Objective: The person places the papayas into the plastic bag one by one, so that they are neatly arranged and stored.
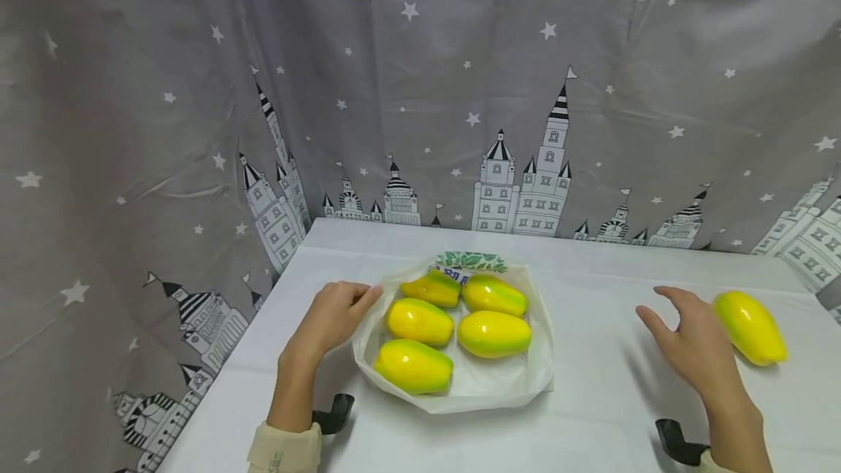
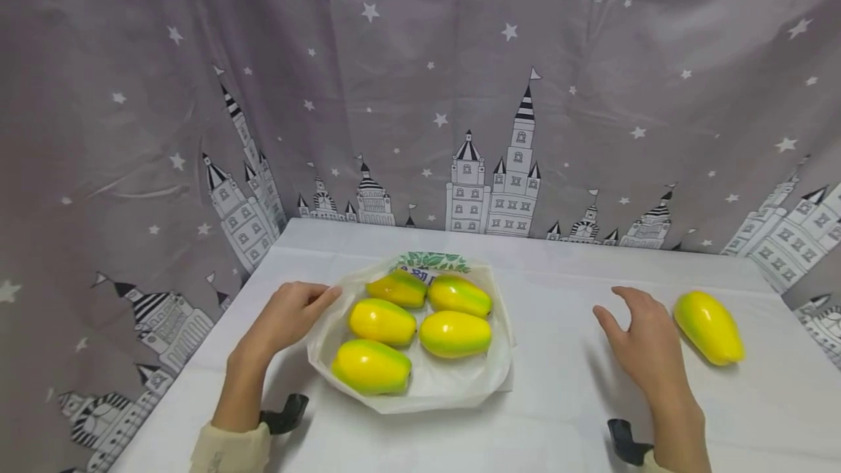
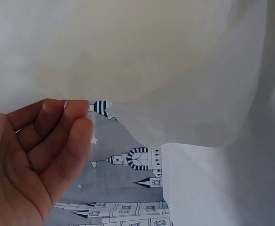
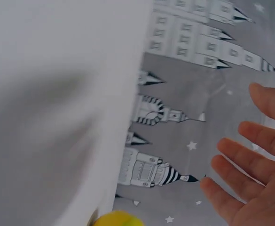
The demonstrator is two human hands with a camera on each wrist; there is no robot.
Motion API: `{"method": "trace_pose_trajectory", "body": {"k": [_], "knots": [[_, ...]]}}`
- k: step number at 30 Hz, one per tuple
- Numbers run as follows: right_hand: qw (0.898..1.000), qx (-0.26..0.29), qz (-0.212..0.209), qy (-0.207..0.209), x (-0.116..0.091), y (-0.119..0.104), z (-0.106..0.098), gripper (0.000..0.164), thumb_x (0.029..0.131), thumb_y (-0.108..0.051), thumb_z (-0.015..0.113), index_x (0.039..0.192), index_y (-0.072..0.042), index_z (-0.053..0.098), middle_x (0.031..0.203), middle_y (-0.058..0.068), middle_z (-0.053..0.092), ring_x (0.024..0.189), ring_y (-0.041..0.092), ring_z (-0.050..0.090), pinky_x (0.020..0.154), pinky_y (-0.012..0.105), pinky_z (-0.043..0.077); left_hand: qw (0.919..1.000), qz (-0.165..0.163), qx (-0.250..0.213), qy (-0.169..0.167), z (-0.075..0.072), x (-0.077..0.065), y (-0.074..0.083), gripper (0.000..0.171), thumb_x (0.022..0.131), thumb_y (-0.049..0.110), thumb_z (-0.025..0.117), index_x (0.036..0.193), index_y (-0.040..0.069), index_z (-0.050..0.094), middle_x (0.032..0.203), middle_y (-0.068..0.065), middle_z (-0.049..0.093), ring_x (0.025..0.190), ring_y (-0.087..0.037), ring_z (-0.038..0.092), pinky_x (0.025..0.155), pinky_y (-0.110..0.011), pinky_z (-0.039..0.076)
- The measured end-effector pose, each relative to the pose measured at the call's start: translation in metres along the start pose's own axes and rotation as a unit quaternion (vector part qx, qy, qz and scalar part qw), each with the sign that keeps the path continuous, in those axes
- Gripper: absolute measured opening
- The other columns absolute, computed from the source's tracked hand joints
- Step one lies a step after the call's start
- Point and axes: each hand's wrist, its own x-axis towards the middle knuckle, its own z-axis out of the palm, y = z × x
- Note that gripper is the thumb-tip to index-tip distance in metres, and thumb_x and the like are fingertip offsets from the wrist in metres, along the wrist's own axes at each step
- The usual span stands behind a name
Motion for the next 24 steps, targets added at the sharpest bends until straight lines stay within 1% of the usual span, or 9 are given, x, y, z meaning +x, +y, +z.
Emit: {"method": "trace_pose_trajectory", "body": {"k": [3, 5, 8, 10, 14, 17, 20, 22, 24], "knots": [[1.000, -0.015, -0.018, -0.013, -0.004, 0.012, -0.002, 0.047, 0.094, -0.021, 0.066, 0.124, 0.014, 0.054, 0.123, 0.038, 0.052, 0.113, 0.055, 0.046, 0.090, 0.067, 0.036, 1.0000, 0.006, -0.001, 0.003, 0.001, 0.001, 0.001, 0.034, 0.102, 0.030, 0.055, 0.113, 0.005, 0.074, 0.093, 0.000, 0.071, 0.077, -0.015, 0.060, 0.080, -0.039, 0.053], [0.999, -0.021, -0.021, -0.021, -0.007, 0.020, -0.004, 0.047, 0.094, -0.020, 0.066, 0.123, 0.014, 0.053, 0.122, 0.038, 0.052, 0.111, 0.055, 0.046, 0.089, 0.067, 0.036, 1.0000, 0.005, 0.000, 0.003, 0.001, 0.001, 0.002, 0.034, 0.102, 0.031, 0.055, 0.113, 0.005, 0.074, 0.092, 0.000, 0.071, 0.078, -0.015, 0.060, 0.081, -0.039, 0.053], [0.999, -0.033, -0.023, -0.019, -0.011, 0.034, -0.010, 0.047, 0.093, -0.020, 0.068, 0.122, 0.014, 0.053, 0.121, 0.039, 0.052, 0.108, 0.056, 0.047, 0.087, 0.066, 0.037, 1.0000, 0.003, 0.003, 0.001, 0.001, 0.001, 0.002, 0.035, 0.102, 0.031, 0.054, 0.113, 0.005, 0.074, 0.093, 0.000, 0.071, 0.078, -0.015, 0.060, 0.082, -0.039, 0.053], [0.999, -0.048, -0.023, -0.010, -0.012, 0.043, -0.014, 0.047, 0.091, -0.020, 0.069, 0.120, 0.014, 0.053, 0.120, 0.040, 0.051, 0.106, 0.056, 0.047, 0.086, 0.067, 0.037, 1.0000, 0.000, 0.003, 0.000, 0.000, 0.001, 0.003, 0.035, 0.102, 0.032, 0.054, 0.114, 0.005, 0.073, 0.094, 0.000, 0.071, 0.078, -0.015, 0.060, 0.082, -0.039, 0.053], [0.997, -0.075, -0.008, 0.001, -0.010, 0.059, -0.023, 0.050, 0.092, -0.023, 0.068, 0.120, 0.015, 0.051, 0.121, 0.042, 0.048, 0.109, 0.059, 0.043, 0.090, 0.070, 0.033, 1.0000, -0.002, 0.004, -0.001, 0.000, 0.002, 0.001, 0.035, 0.102, 0.032, 0.054, 0.114, 0.005, 0.073, 0.093, 0.000, 0.071, 0.076, -0.014, 0.060, 0.081, -0.038, 0.054], [0.997, -0.076, -0.004, 0.014, -0.009, 0.071, -0.028, 0.052, 0.093, -0.024, 0.067, 0.119, 0.017, 0.049, 0.120, 0.044, 0.047, 0.109, 0.061, 0.041, 0.092, 0.072, 0.030, 1.0000, 0.002, 0.004, 0.001, 0.000, 0.002, 0.000, 0.034, 0.102, 0.031, 0.054, 0.112, 0.005, 0.074, 0.089, 0.001, 0.070, 0.075, -0.014, 0.059, 0.079, -0.037, 0.053], [0.997, -0.068, -0.019, 0.041, -0.007, 0.083, -0.031, 0.053, 0.090, -0.021, 0.069, 0.119, 0.018, 0.048, 0.118, 0.044, 0.048, 0.104, 0.061, 0.042, 0.091, 0.071, 0.030, 1.0000, 0.003, 0.003, 0.000, 0.000, 0.002, -0.001, 0.034, 0.102, 0.031, 0.054, 0.111, 0.005, 0.074, 0.086, 0.002, 0.069, 0.073, -0.014, 0.058, 0.077, -0.036, 0.052], [0.996, -0.064, -0.028, 0.051, -0.006, 0.092, -0.032, 0.057, 0.088, -0.019, 0.071, 0.122, 0.019, 0.045, 0.118, 0.044, 0.046, 0.104, 0.060, 0.040, 0.093, 0.071, 0.028, 1.0000, 0.001, 0.001, -0.004, 0.001, 0.002, -0.001, 0.034, 0.102, 0.031, 0.054, 0.112, 0.005, 0.074, 0.085, 0.002, 0.069, 0.072, -0.014, 0.058, 0.076, -0.035, 0.052], [0.996, -0.067, -0.028, 0.047, -0.002, 0.101, -0.032, 0.065, 0.088, -0.020, 0.072, 0.128, 0.020, 0.040, 0.120, 0.045, 0.043, 0.105, 0.060, 0.038, 0.098, 0.071, 0.026, 1.0000, -0.004, -0.001, -0.008, 0.001, 0.002, -0.001, 0.035, 0.102, 0.032, 0.054, 0.113, 0.005, 0.074, 0.086, 0.002, 0.069, 0.072, -0.013, 0.058, 0.076, -0.034, 0.052]]}}
